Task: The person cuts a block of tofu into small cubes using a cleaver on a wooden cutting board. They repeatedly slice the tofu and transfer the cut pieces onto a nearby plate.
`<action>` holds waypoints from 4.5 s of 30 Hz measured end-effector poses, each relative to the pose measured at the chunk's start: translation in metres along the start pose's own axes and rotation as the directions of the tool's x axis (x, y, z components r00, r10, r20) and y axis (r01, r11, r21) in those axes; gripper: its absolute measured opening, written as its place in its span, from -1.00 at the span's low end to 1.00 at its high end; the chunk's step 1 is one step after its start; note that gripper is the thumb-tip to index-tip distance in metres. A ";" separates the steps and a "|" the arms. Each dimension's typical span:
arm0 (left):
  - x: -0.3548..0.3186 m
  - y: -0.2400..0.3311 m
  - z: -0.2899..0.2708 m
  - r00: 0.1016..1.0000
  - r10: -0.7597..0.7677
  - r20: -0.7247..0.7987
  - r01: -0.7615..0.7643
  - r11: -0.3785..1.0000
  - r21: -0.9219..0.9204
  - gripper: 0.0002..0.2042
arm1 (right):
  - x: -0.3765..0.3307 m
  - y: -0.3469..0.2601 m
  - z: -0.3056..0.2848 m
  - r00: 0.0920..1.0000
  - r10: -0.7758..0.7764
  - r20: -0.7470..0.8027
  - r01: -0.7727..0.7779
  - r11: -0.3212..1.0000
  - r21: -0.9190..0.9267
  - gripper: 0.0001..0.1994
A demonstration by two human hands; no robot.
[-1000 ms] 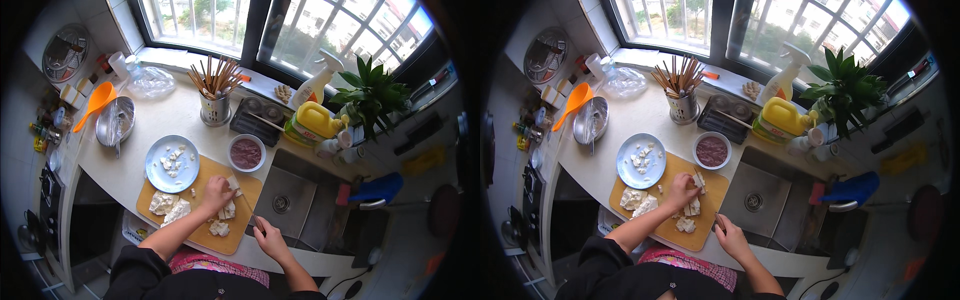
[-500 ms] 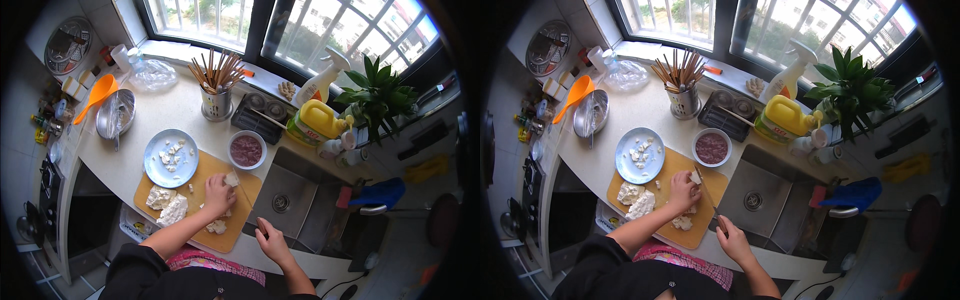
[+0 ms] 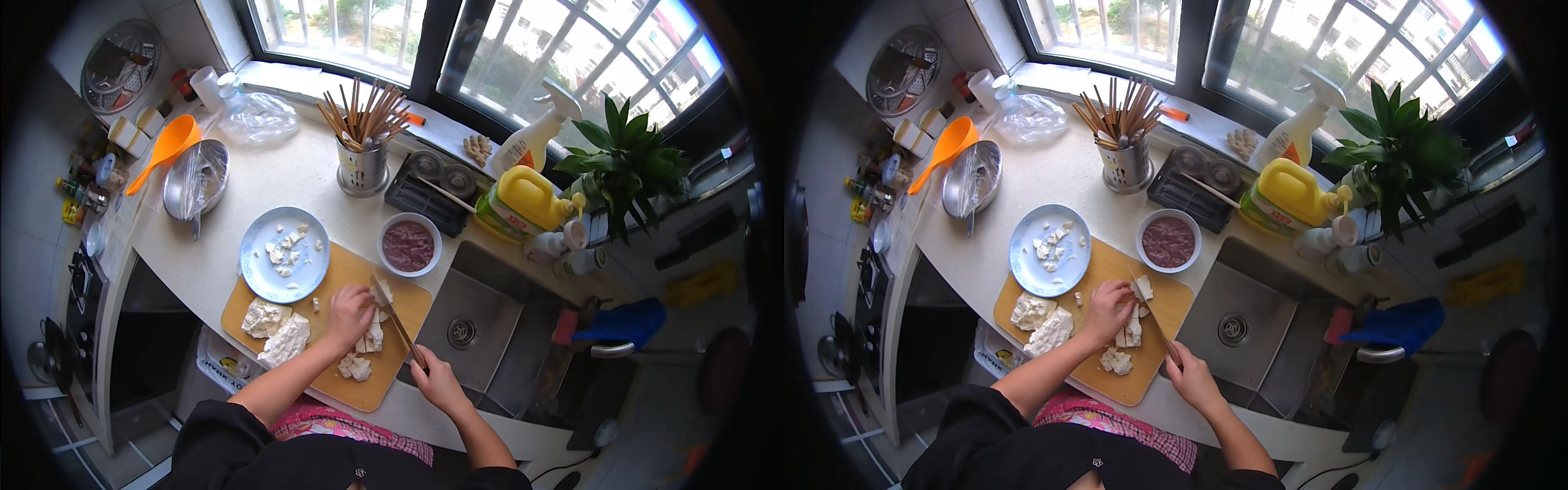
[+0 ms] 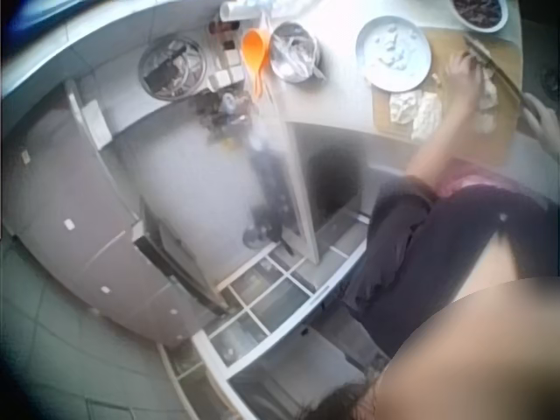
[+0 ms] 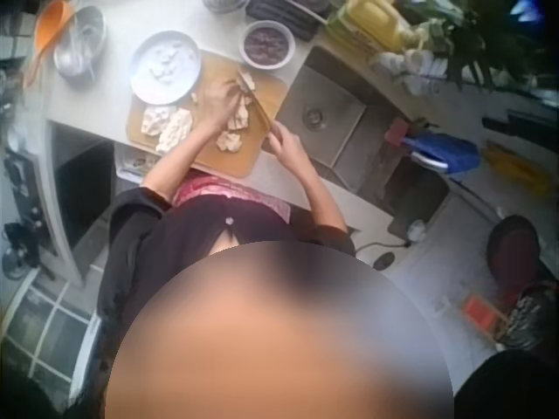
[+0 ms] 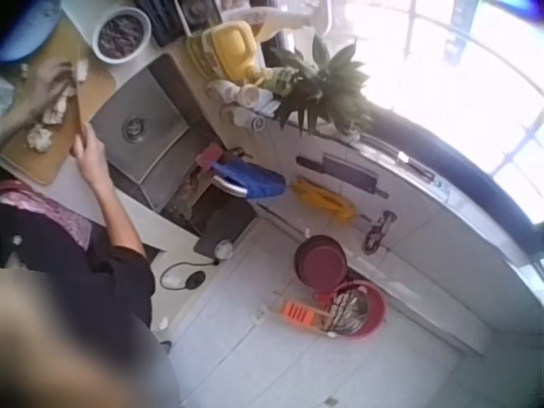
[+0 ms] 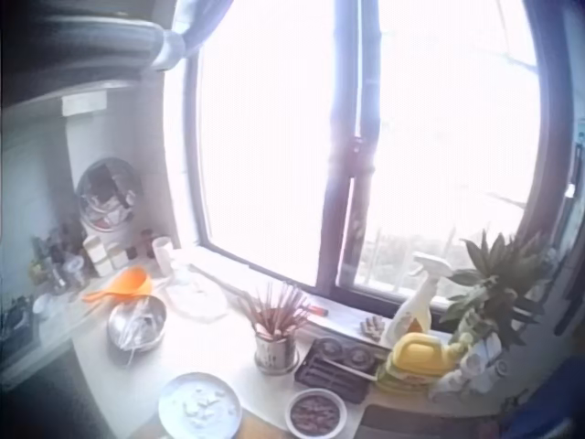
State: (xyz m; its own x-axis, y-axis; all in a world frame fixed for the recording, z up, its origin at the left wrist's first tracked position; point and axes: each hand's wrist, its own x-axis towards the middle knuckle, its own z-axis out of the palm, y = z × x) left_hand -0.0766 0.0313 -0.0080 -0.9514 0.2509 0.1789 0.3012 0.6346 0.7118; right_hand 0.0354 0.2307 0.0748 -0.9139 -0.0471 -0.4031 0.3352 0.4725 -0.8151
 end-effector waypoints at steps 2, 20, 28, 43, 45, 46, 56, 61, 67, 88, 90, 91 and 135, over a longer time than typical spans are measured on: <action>-0.002 0.009 -0.017 0.999 -0.022 -0.038 0.024 0.998 0.049 -0.83 | -0.011 -0.003 -0.002 0.996 -0.076 -0.046 0.075 0.997 -0.026 -0.62; -0.042 -0.014 -0.029 0.993 -0.115 0.030 0.118 0.982 -0.147 -0.81 | -0.031 0.036 0.016 0.960 -0.228 -0.166 0.200 0.965 -0.168 -0.65; -0.083 -0.009 -0.030 0.998 0.064 -0.018 -0.065 0.997 -0.046 -0.49 | -0.062 0.093 0.042 0.986 0.147 0.074 -0.151 0.635 0.758 -0.83; -0.097 -0.005 0.012 0.985 0.163 -0.055 -0.161 0.986 0.044 -0.11 | -0.041 0.111 0.074 0.950 0.139 0.278 -0.309 0.509 0.803 -0.84; -0.094 0.002 0.016 0.988 0.132 -0.076 -0.128 0.990 0.052 -0.17 | -0.043 0.110 0.087 0.951 0.110 0.290 -0.304 0.517 0.800 -0.84; -0.093 0.005 0.017 0.989 0.117 -0.086 -0.112 0.992 0.056 -0.20 | -0.044 0.107 0.093 0.954 0.091 0.286 -0.291 0.516 0.806 -0.84; -0.090 0.016 0.020 0.961 0.060 -0.269 -0.074 0.996 -0.045 -0.50 | -0.045 0.081 0.110 0.936 0.107 0.334 -0.340 0.514 0.788 -0.90; -0.089 0.025 0.014 0.970 0.058 -0.235 -0.063 0.998 -0.014 -0.56 | -0.046 0.082 0.112 0.921 0.090 0.380 -0.383 0.389 0.838 -0.88; -0.089 0.049 -0.007 0.978 0.040 -0.202 -0.045 0.999 -0.019 -0.60 | -0.064 0.055 0.097 0.919 0.053 0.391 -0.383 0.361 0.851 -0.85; 0.045 -0.111 -0.138 0.977 0.008 -0.212 0.018 0.992 0.121 -0.80 | 0.099 -0.100 0.111 0.922 0.078 0.380 -0.367 0.498 0.786 -0.87; 0.050 -0.110 -0.143 0.983 0.053 -0.178 -0.038 0.996 0.083 -0.76 | 0.098 -0.105 0.103 0.926 0.080 0.370 -0.350 0.552 0.757 -0.87; 0.056 -0.100 -0.148 0.974 0.169 -0.153 -0.152 0.982 0.114 -0.74 | 0.099 -0.106 0.100 0.928 0.081 0.363 -0.341 0.576 0.743 -0.86; -0.013 0.006 -0.132 0.964 -0.079 0.253 0.113 0.986 -0.122 -0.75 | 0.014 0.035 0.015 0.944 -0.307 -0.117 0.221 0.857 -0.466 -0.55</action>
State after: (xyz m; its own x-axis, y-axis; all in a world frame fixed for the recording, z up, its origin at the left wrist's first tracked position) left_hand -0.0708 -0.0652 0.0836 -0.9245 0.3771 -0.0558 0.1817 0.5647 0.8050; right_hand 0.0380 0.2333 0.0346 -0.9929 -0.0865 -0.0812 -0.0216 0.8047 -0.5933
